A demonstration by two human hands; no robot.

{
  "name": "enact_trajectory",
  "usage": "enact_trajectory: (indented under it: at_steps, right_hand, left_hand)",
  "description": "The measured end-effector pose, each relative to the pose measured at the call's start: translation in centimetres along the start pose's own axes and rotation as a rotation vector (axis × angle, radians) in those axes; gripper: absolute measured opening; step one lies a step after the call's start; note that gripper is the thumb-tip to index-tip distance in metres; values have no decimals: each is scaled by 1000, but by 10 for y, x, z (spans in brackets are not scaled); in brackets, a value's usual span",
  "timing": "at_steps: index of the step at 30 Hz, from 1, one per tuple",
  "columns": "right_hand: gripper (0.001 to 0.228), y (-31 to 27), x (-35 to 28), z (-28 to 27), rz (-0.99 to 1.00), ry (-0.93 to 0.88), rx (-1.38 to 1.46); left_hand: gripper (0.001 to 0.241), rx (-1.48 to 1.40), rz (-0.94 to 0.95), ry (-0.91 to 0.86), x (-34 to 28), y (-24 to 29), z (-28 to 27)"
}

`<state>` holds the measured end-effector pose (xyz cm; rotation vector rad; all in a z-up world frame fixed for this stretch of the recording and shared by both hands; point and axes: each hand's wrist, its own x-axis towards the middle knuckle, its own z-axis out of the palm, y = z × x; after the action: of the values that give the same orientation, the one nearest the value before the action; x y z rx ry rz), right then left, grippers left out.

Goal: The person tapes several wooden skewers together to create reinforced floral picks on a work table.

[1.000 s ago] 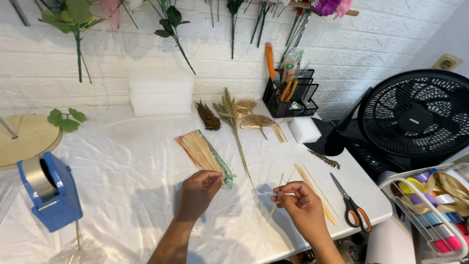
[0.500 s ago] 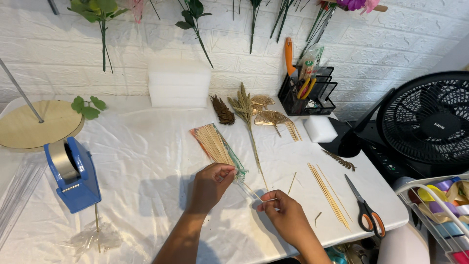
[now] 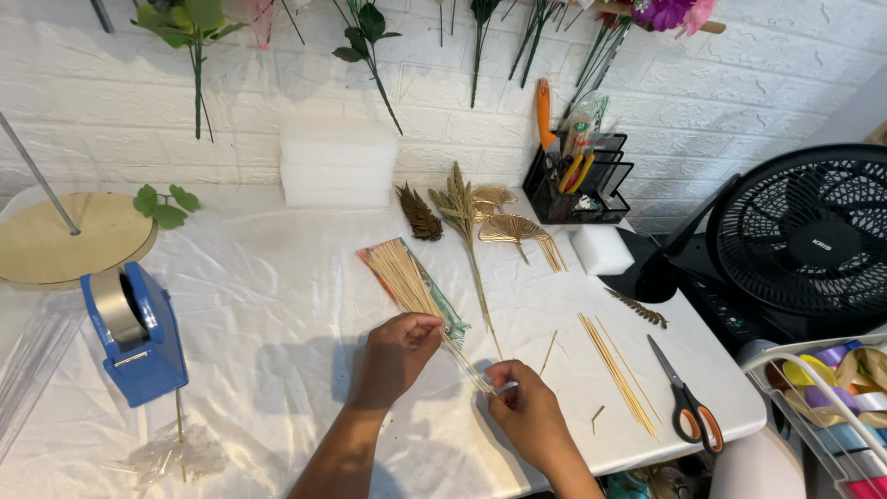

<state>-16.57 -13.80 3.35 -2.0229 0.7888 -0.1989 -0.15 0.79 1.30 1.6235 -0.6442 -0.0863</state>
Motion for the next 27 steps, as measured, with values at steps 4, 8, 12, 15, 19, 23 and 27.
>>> enact_trajectory:
  at_steps: [4, 8, 12, 15, 19, 23, 27]
  right_hand:
    - [8, 13, 20, 15, 2, 102, 146]
    - [12, -5, 42, 45, -32, 182, 193]
    - [4, -14, 38, 53, -2, 189, 143]
    - [7, -9, 39, 57, 11, 181, 128]
    - [13, -1, 55, 70, -99, 232, 47]
    - [13, 9, 71, 84, -252, 342, -72]
    - [23, -14, 58, 78, -141, 282, -216]
  left_hand:
    - [14, 1, 23, -4, 0, 3, 3]
    - [11, -55, 131, -13, -3, 1, 3]
    - [10, -111, 52, 21, -1, -1, 3]
    - [11, -116, 51, 23, 0, -2, 5]
    - [12, -140, 20, -8, -2, -5, 5]
    - [14, -41, 29, -3, -3, -7, 4]
    - [17, -30, -71, -44, -2, -3, 5]
